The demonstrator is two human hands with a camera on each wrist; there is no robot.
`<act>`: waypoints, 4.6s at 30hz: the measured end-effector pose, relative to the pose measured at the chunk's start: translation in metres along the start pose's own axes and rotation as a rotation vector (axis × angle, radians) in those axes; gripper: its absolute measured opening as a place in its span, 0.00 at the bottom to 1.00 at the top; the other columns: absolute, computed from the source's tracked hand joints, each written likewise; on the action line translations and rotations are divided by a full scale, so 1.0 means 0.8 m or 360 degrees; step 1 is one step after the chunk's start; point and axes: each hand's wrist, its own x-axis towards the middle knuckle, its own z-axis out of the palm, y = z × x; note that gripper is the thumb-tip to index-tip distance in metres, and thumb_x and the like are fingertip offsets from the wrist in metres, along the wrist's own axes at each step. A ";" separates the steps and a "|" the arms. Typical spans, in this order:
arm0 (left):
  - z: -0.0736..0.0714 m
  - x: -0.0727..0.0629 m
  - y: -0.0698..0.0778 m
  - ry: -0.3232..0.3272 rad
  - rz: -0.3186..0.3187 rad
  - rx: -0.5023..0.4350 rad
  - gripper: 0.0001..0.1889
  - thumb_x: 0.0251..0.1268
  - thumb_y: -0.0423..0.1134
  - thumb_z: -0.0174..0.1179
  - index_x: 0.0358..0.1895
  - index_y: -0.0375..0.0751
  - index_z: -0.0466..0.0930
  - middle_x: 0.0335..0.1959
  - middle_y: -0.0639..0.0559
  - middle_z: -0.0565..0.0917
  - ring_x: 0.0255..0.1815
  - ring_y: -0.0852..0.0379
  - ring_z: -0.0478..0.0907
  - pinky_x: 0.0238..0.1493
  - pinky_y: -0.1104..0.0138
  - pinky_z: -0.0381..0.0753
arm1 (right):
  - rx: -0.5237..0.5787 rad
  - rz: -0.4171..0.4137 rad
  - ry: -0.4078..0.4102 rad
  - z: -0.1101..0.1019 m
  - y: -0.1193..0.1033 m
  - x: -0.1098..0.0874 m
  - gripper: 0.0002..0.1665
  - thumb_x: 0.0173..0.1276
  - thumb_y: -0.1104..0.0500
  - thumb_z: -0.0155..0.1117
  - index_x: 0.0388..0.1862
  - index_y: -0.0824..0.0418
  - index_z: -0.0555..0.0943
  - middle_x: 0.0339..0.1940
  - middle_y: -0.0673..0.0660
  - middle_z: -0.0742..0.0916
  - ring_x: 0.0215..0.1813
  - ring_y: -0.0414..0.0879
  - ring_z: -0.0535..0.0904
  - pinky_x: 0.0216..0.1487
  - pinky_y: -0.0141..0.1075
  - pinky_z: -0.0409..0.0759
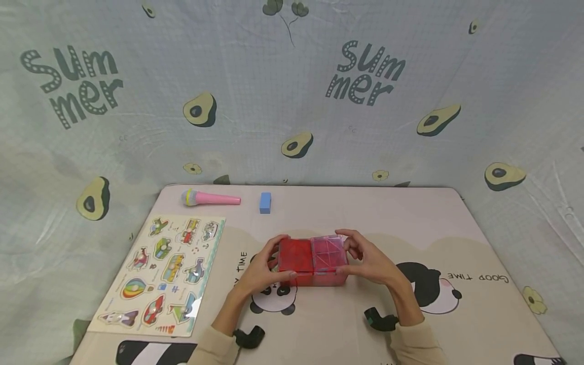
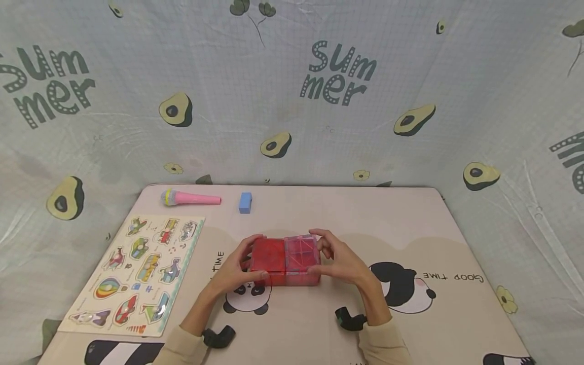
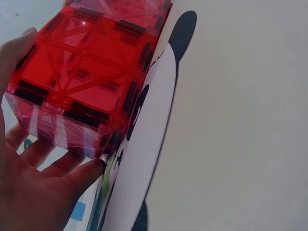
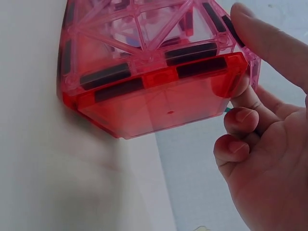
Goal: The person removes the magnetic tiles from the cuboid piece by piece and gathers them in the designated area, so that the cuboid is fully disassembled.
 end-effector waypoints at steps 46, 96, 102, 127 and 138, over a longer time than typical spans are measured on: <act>0.001 0.000 0.003 -0.0009 0.0014 -0.0081 0.47 0.58 0.37 0.71 0.78 0.45 0.53 0.73 0.44 0.67 0.73 0.43 0.67 0.67 0.62 0.78 | 0.0082 0.0159 0.0586 -0.045 0.023 0.058 0.40 0.73 0.65 0.59 0.78 0.71 0.53 0.34 0.66 0.82 0.29 0.40 0.73 0.31 0.24 0.77; 0.000 0.000 -0.002 -0.0009 0.0024 -0.0092 0.48 0.57 0.38 0.72 0.79 0.44 0.52 0.74 0.47 0.66 0.74 0.44 0.66 0.68 0.64 0.76 | -0.0296 0.0939 0.0841 -0.073 0.108 0.119 0.29 0.75 0.49 0.54 0.60 0.73 0.75 0.56 0.72 0.82 0.57 0.63 0.78 0.64 0.54 0.79; 0.000 0.000 -0.004 -0.0009 0.0024 -0.0087 0.48 0.57 0.38 0.72 0.79 0.45 0.53 0.73 0.47 0.67 0.74 0.45 0.66 0.69 0.65 0.76 | -0.0399 0.0940 0.0829 -0.070 0.107 0.120 0.27 0.75 0.50 0.53 0.56 0.73 0.77 0.53 0.72 0.83 0.55 0.62 0.78 0.61 0.54 0.79; -0.001 0.000 0.000 -0.0010 0.0016 -0.0089 0.48 0.57 0.38 0.72 0.79 0.44 0.52 0.74 0.46 0.67 0.73 0.45 0.67 0.69 0.62 0.76 | -0.0426 0.0898 0.0863 -0.074 0.089 0.118 0.33 0.76 0.45 0.52 0.60 0.75 0.73 0.53 0.73 0.81 0.50 0.61 0.76 0.57 0.54 0.81; -0.001 0.003 -0.001 -0.0012 0.0024 -0.0104 0.49 0.57 0.37 0.72 0.79 0.44 0.52 0.75 0.47 0.64 0.74 0.45 0.65 0.69 0.62 0.76 | -0.0422 0.0773 0.0865 -0.076 0.069 0.113 0.35 0.76 0.42 0.52 0.63 0.72 0.73 0.50 0.69 0.81 0.48 0.59 0.76 0.48 0.49 0.82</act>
